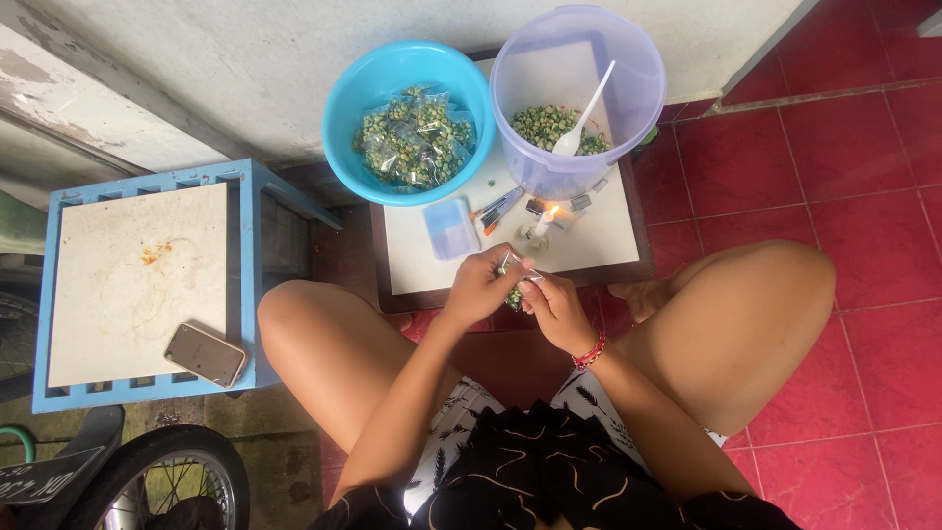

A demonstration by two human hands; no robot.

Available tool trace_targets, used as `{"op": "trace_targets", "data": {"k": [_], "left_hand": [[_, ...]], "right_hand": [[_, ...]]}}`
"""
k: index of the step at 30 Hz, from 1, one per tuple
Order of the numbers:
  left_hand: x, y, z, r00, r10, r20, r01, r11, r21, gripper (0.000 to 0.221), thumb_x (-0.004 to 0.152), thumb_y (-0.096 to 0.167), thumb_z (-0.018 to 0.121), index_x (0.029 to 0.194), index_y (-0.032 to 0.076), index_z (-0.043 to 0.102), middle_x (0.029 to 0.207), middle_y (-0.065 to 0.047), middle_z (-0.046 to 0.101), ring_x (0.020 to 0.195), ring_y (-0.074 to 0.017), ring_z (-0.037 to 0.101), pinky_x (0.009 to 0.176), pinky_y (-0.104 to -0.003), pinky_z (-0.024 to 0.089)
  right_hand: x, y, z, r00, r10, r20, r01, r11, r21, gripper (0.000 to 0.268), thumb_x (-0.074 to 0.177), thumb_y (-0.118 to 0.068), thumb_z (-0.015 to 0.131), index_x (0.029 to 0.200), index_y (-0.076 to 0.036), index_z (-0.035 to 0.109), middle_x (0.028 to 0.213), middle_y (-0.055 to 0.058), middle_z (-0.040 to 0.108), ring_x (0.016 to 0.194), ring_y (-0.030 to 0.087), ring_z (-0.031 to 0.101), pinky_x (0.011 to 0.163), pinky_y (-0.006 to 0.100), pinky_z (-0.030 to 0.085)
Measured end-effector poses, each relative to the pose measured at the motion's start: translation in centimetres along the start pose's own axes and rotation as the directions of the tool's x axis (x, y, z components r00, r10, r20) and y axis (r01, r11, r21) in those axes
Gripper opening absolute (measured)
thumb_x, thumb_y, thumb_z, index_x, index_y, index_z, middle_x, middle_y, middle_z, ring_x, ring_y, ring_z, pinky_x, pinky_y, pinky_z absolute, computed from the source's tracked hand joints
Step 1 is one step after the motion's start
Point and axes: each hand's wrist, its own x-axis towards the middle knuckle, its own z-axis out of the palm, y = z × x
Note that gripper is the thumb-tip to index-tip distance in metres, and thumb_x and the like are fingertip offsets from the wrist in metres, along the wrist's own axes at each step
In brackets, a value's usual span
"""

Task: The person scoops green material from a bucket into a small plastic bag using a spoon, and then uses a lighter to heat and seal the top of the bag.

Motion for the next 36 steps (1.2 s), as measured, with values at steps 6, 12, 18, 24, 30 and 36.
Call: {"op": "trace_targets", "data": {"k": [6,12,18,24,30,36], "left_hand": [[0.4,1.1,-3.8,0.972,0.001,0.235,0.032,0.99,-0.14,0.018,0.092,0.012,0.072,0.09,-0.006,0.068,0.071,-0.024,0.069,0.059,-0.0277,0.07,0.057,-0.036,0.053],[2.8,2.5,-7.6,0.995,0.096,-0.021,-0.096,0.995,-0.002,0.015,0.087,0.012,0.079,0.094,0.001,0.072,0.071,-0.015,0.071,0.061,-0.0244,0.069,0.059,-0.036,0.054],[8.2,1.0,-12.7,0.895,0.123,-0.429,0.112,0.869,0.482,0.032,0.096,0.039,0.073,0.112,0.011,0.064,0.086,-0.006,0.078,0.08,-0.0294,0.075,0.076,-0.047,0.055],[11.8,-7.6,-13.3,0.91,-0.026,-0.414,0.315,0.692,0.649,0.032,0.09,0.053,0.071,0.103,0.023,0.068,0.095,0.003,0.079,0.092,-0.0298,0.075,0.082,-0.05,0.059],[9.9,-4.0,-11.5,0.879,0.155,-0.451,0.221,0.705,0.674,0.04,0.092,0.037,0.075,0.126,0.019,0.062,0.096,-0.013,0.077,0.091,-0.0383,0.075,0.08,-0.056,0.06],[8.2,-3.8,-11.3,0.748,0.503,-0.433,-0.144,0.76,0.634,0.011,0.089,0.023,0.079,0.083,0.03,0.074,0.074,0.01,0.074,0.066,-0.0258,0.072,0.061,-0.038,0.057]], "right_hand": [[0.4,-0.4,-0.2,1.0,-0.029,-0.005,0.029,0.999,0.023,0.04,0.109,-0.017,0.051,0.073,-0.005,0.064,0.056,0.008,0.064,0.052,0.022,0.067,0.053,0.031,0.055],[0.3,-1.9,0.6,0.995,-0.03,0.099,0.02,0.995,0.102,0.04,0.109,-0.021,0.047,0.073,-0.01,0.061,0.057,0.005,0.062,0.053,0.02,0.064,0.055,0.03,0.054],[0.3,-3.2,0.6,0.983,0.002,0.184,-0.014,0.998,0.067,0.037,0.109,-0.02,0.049,0.076,-0.008,0.059,0.059,0.01,0.062,0.054,0.022,0.064,0.054,0.033,0.053],[0.2,-3.9,0.1,0.953,0.118,0.279,-0.112,0.993,-0.036,0.03,0.106,-0.015,0.051,0.08,-0.005,0.059,0.065,0.013,0.065,0.062,0.027,0.068,0.055,0.036,0.057],[0.0,-3.2,0.7,0.913,0.179,0.367,-0.132,0.98,-0.149,0.027,0.106,-0.021,0.055,0.085,-0.004,0.061,0.071,0.016,0.067,0.07,0.031,0.07,0.058,0.038,0.059],[0.2,-3.3,1.0,0.896,0.153,0.417,0.053,0.896,-0.442,0.022,0.102,-0.026,0.058,0.09,-0.008,0.062,0.069,0.012,0.063,0.071,0.032,0.069,0.06,0.041,0.057]]}}
